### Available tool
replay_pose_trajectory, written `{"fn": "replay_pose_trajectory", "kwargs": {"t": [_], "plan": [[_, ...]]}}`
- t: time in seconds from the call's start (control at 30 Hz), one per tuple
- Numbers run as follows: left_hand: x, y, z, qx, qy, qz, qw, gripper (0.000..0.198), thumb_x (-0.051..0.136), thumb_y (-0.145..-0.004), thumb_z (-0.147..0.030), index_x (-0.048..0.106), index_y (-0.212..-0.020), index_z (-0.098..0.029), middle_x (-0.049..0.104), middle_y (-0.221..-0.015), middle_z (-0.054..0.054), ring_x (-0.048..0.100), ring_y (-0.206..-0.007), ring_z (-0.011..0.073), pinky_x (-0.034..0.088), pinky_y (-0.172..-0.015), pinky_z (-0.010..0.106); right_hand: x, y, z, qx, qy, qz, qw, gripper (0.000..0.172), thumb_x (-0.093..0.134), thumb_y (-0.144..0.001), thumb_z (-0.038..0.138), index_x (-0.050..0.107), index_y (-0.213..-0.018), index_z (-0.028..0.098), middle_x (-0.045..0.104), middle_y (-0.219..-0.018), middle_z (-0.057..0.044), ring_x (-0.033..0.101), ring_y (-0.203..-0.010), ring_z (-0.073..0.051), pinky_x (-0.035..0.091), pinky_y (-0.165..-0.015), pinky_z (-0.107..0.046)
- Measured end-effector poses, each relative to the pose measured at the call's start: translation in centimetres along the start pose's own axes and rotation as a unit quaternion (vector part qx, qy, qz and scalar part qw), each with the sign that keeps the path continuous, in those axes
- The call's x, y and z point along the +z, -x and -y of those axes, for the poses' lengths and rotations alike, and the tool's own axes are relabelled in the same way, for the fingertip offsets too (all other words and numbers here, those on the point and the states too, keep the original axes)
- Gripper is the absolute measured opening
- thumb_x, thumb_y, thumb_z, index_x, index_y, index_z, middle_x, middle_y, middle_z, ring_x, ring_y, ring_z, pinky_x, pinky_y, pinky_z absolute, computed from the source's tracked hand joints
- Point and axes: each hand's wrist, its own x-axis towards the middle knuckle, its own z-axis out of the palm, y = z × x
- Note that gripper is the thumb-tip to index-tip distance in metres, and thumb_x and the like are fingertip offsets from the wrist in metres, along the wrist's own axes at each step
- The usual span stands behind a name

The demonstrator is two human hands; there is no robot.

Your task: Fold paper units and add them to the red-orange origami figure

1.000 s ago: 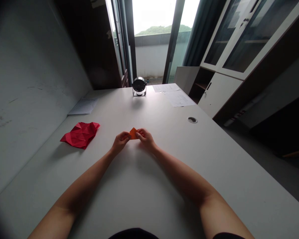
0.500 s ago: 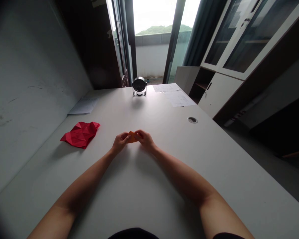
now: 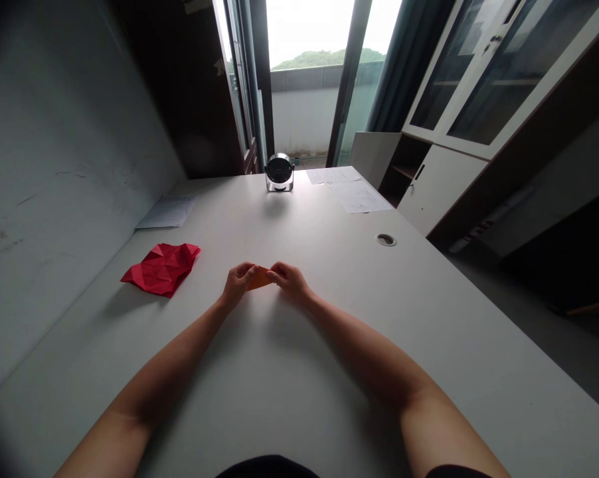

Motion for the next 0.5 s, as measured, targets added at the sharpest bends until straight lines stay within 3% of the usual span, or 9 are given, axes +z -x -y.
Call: {"fn": "replay_pose_trajectory", "kwargs": {"t": [0.23, 0.5], "plan": [[-0.35, -0.27, 0.29, -0.016, 0.028, -0.021, 0.999, 0.032, 0.072, -0.083, -0.047, 0.068, -0.078, -0.015, 0.067, -0.073, 0.005, 0.061, -0.068, 0.0187, 0.048, -0.066, 0.033, -0.31, -0.1, 0.16, 0.022, -0.031, -0.005, 0.999, 0.043, 0.062, -0.085, 0.061, 0.057, -0.071, 0.02, 0.056, -0.059, 0.001, 0.048, -0.055, -0.013, 0.039, -0.055, -0.026], [-0.23, -0.26, 0.36, -0.02, 0.012, 0.0, 1.0, 0.034, 0.071, -0.083, -0.049, 0.065, -0.082, -0.015, 0.066, -0.075, 0.003, 0.06, -0.069, 0.0156, 0.047, -0.065, 0.027, -0.24, -0.04, 0.08, 0.016, -0.031, -0.002, 0.999, 0.044, 0.062, -0.085, 0.061, 0.056, -0.07, 0.02, 0.056, -0.058, 0.001, 0.048, -0.055, -0.012, 0.038, -0.055, -0.026]]}}
